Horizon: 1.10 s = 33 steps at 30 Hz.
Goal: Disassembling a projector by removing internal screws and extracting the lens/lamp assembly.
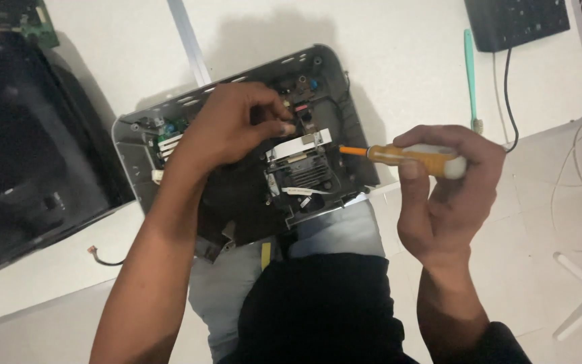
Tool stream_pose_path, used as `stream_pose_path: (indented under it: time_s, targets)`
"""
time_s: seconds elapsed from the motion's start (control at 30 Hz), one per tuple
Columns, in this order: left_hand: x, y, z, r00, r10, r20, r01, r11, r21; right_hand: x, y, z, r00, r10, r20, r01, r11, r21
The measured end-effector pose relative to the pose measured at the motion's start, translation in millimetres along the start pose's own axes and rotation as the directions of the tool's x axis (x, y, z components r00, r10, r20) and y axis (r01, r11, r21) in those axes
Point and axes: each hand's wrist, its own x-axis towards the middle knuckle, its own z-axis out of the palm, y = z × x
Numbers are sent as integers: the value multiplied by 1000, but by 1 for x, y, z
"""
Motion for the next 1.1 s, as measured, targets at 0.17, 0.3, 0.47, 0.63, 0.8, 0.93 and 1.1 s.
stream_pose_path:
  time_s: [0.17, 0.3, 0.47, 0.63, 0.8, 0.93, 1.1]
  targets:
    - [-1, -3, 2, 1000, -19, -13, 19, 999, 36, 6, -11, 4, 997, -45, 56, 47, 998, -31]
    - [0, -9, 4, 1000, -3, -29, 4, 999, 38, 6, -15, 5, 990, -63, 127, 65, 998, -16]
    - [-1, 0, 2, 996, -83, -14, 83, 995, 48, 9, -21, 8, 981, -107, 161, 124, 987, -99]
    - [-1, 1, 2, 991, -130, -17, 131, 990, 55, 8, -26, 8, 979, -94, 179, 122, 980, -154]
    - [1, -6, 4, 998, -40, -57, 45, 995, 93, 10, -32, 10, 971, -141, 191, 178, 964, -195]
    - [0, -6, 4, 997, -40, -67, 46, 994, 99, 11, -36, 10, 965, -160, 208, 210, 947, -245]
    - [-4, 8, -2, 986, -167, 9, 165, 982, 95, 27, -43, 8, 854, -350, 385, 435, 886, -160]
